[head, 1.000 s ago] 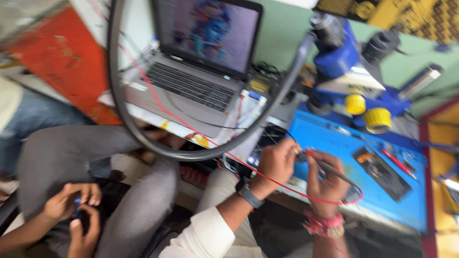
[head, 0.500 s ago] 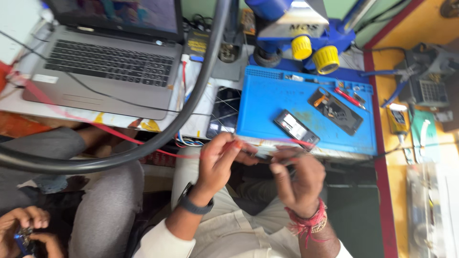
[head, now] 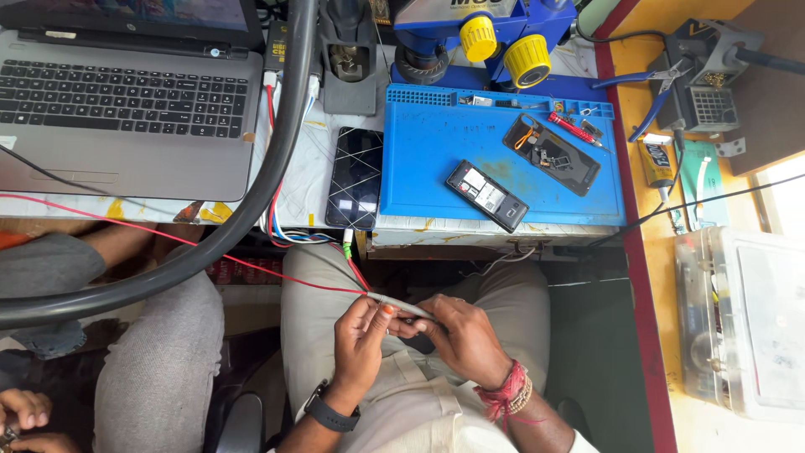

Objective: The person uses a red screwdriver to remove screws from a disassembled mobile phone chassis. They handle the phone body and a separate battery, placing components on a blue work mat. The person also interacts with a laptop keyboard while working on the phone.

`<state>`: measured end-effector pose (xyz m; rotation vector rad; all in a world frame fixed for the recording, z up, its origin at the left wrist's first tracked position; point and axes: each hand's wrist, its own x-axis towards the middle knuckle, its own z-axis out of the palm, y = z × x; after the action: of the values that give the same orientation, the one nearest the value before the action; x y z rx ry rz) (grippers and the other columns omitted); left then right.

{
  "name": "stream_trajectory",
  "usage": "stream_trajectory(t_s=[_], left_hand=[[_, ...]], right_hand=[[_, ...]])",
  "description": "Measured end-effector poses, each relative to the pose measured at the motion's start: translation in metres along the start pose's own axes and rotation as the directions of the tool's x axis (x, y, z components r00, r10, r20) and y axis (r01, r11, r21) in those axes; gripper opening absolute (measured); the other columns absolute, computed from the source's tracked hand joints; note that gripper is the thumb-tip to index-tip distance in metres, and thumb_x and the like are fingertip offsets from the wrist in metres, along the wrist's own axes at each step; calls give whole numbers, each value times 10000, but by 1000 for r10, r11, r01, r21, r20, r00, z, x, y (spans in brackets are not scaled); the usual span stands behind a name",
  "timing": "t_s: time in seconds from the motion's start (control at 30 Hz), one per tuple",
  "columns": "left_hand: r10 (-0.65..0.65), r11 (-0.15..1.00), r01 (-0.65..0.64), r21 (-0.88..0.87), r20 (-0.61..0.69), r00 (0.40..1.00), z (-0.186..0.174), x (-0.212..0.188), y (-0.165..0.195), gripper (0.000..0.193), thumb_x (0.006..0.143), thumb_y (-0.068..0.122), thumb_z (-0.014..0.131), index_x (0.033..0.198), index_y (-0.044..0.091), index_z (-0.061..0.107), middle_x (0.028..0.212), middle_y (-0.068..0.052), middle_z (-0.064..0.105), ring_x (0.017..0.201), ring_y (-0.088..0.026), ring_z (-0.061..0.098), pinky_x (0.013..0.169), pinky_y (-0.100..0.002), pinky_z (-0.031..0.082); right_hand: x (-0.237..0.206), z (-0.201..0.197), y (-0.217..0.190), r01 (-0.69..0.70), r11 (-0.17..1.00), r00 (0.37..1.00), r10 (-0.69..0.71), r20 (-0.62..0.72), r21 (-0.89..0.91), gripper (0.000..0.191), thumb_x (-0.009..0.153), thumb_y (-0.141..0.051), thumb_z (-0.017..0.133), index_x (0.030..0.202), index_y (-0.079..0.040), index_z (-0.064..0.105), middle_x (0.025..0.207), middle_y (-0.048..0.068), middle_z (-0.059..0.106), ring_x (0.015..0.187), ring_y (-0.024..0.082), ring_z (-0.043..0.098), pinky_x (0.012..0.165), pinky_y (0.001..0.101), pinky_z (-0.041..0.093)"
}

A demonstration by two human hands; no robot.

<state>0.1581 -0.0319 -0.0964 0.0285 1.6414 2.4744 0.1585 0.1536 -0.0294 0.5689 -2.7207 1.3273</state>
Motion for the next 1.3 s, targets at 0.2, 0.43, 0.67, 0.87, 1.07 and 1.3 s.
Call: stream_trajectory(t_s=[0.2,0.43,0.67,0.87,1.07,1.3], left_hand=[[-195,953,145,-267,-172,966,-5,-1,-35,250,1026,200,569,912,-20,606,824,-184,736,657,-277,744,606,-352,596],[-261,844,133,-519,-182,948,-6,1,-50,259,1022,208,544,907,-10,623,813,-216,738,624,-249,699,612,-348,587],[-397,870,295,-394,-208,894,-17,15,-61,280,1000,234,562,876,-7,635,756,-205,730,602,-271,721,511,-353,566],[-534,839,465,-282,-269,801,-16,28,-67,290,960,252,605,935,-35,641,821,-172,770,710,-263,780,650,-382,651],[-318,753,301,585,-78,945,-6,33,-49,465,901,249,707,1209,-83,603,658,-166,724,618,-315,694,581,-381,549],[-122,189,9,982,14,992,25,47,15,345,903,348,734,759,34,733,690,-165,706,664,-376,692,606,-483,540]], right_hand=[[-13,12,22,-87,992,993,78,93,93,332,809,-165,823,1061,10,696,931,150,733,863,349,721,720,405,562],[-22,29,49,-160,914,987,137,86,374,237,819,-75,828,1032,-13,744,989,135,780,912,284,786,816,364,600],[-27,23,82,-321,921,945,326,13,219,129,890,-77,711,1003,-28,745,869,106,779,808,181,747,708,327,585],[-33,14,112,-532,807,824,563,-62,256,169,954,-128,692,1062,2,702,810,105,715,741,125,620,651,306,512],[-34,22,120,-363,687,867,496,-42,630,162,1025,-114,560,1085,28,606,974,90,759,922,145,742,825,287,604],[-29,18,108,-413,689,846,532,-28,596,154,1002,-100,583,1051,38,631,897,114,754,799,161,750,707,294,630]])
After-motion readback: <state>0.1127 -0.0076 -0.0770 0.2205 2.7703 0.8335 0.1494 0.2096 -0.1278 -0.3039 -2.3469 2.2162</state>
